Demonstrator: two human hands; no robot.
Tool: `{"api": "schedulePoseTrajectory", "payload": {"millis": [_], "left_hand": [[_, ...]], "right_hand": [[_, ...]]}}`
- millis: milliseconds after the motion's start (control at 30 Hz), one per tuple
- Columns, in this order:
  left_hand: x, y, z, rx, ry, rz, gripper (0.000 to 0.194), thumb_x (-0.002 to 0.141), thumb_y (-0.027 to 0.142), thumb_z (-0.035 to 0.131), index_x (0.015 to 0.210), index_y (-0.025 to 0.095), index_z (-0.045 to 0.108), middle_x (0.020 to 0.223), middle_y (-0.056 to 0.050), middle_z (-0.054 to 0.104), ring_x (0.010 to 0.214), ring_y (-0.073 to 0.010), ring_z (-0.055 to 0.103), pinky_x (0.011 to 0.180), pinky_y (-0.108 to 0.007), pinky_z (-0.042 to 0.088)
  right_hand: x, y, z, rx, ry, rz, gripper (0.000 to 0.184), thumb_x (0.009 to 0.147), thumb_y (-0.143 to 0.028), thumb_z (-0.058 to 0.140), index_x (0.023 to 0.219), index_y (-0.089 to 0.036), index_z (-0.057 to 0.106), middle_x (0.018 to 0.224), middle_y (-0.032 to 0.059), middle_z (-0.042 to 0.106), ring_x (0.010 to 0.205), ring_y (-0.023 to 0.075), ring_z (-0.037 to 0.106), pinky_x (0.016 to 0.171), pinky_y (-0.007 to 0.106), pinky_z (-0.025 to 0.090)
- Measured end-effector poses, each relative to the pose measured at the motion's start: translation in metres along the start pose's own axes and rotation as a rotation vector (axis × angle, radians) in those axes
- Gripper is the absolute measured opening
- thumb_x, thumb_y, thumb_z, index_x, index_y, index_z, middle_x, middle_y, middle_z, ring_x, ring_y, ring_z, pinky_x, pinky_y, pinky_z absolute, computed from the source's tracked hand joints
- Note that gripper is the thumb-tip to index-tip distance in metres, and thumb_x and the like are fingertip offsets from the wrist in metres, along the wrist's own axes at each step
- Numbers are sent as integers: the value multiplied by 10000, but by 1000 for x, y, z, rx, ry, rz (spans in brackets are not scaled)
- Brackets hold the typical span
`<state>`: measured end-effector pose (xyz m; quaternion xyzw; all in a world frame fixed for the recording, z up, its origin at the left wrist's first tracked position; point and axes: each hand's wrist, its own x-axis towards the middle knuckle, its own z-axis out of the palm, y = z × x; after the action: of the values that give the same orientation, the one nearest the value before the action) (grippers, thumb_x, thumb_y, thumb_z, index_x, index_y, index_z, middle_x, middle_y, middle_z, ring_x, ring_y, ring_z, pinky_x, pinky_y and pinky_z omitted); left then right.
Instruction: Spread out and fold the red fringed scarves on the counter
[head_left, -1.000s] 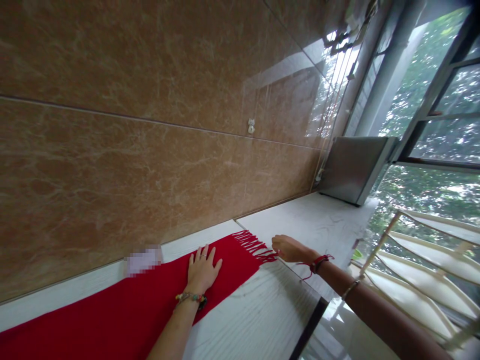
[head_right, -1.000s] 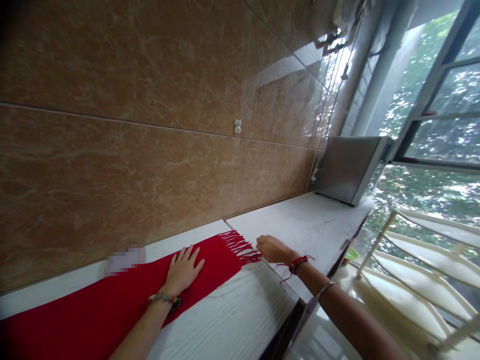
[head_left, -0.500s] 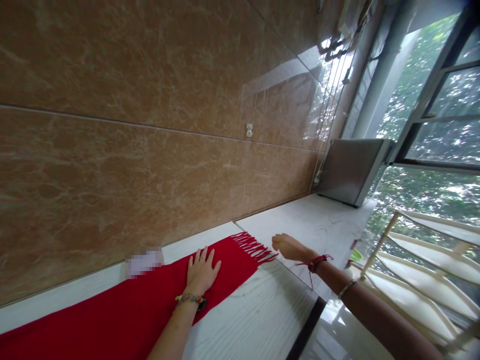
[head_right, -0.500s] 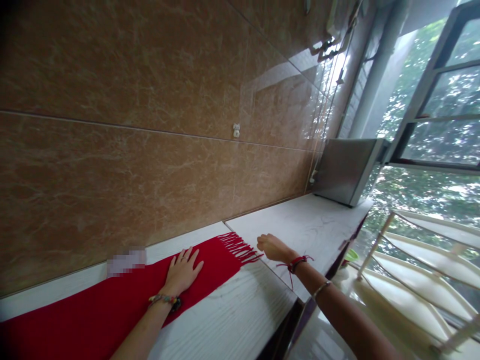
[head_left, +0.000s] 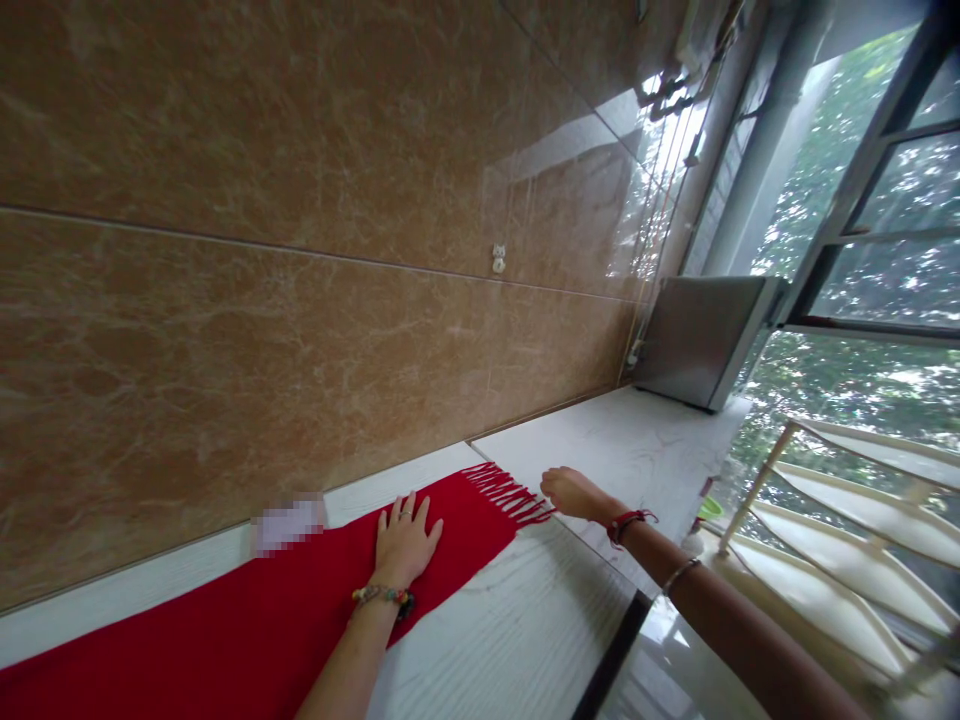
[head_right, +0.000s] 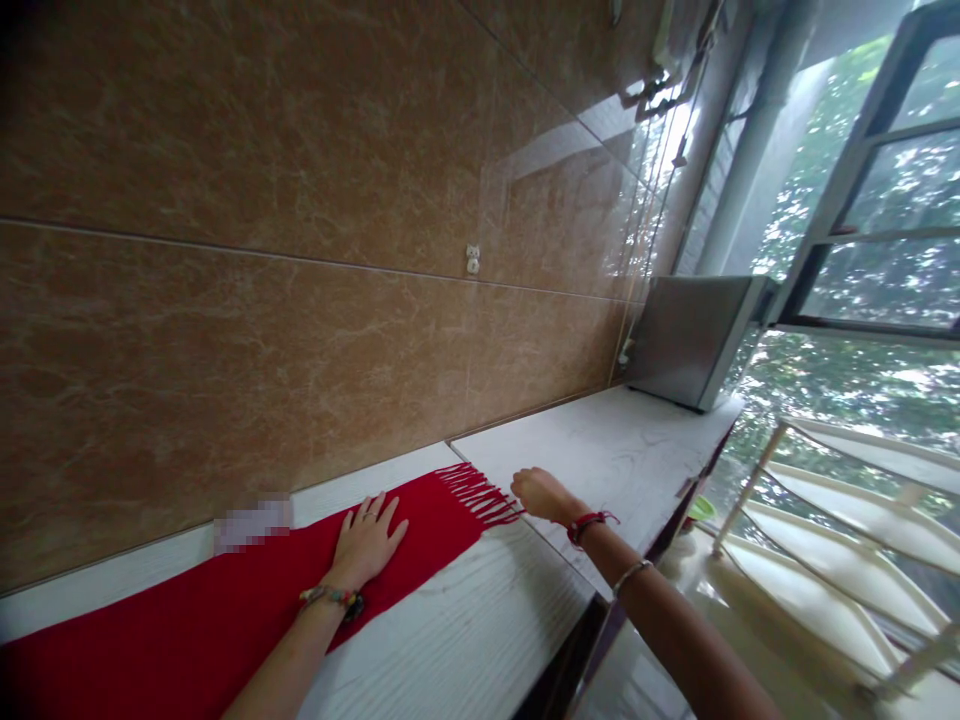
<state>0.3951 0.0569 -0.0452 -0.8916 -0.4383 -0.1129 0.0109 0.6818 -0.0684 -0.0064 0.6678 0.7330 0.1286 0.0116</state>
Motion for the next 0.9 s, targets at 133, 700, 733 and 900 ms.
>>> {"api": "schedulePoseTrajectory", "payload": {"millis": [133,700,733,900], "left_hand": [[0,0,0,-10,14,1,516,839,461,271,1281,221,387,1375,-62,333,1262,-259,263,1001,-445,223],[-4,4,-11,-48,-30,-6,586,800,524,299,1303,228,349,1382,-74,318,1275,-274,228,1007,-466,195],[-4,4,-11,-49,-33,-5,599,794,535,300,1307,228,341,1384,-76,314,1276,-275,224,1008,-467,190],[-5,4,-11,-51,-38,-2,620,782,558,298,1308,231,339,1393,-77,293,1280,-274,213,1011,-460,185]], "right_hand": [[24,-17,-9,49,97,-9,266,739,-73,391,887,-145,601,910,84,607,887,162,526,815,287,397],[62,-46,12,220,176,-109,366,724,-15,352,969,-154,585,1009,64,604,987,150,507,886,295,385],[66,-52,14,227,161,-145,361,720,-15,357,955,-161,589,1004,55,607,986,146,508,885,286,385],[65,-35,18,113,63,-102,313,706,-20,393,883,-153,614,951,72,629,905,165,556,828,284,405]]}}
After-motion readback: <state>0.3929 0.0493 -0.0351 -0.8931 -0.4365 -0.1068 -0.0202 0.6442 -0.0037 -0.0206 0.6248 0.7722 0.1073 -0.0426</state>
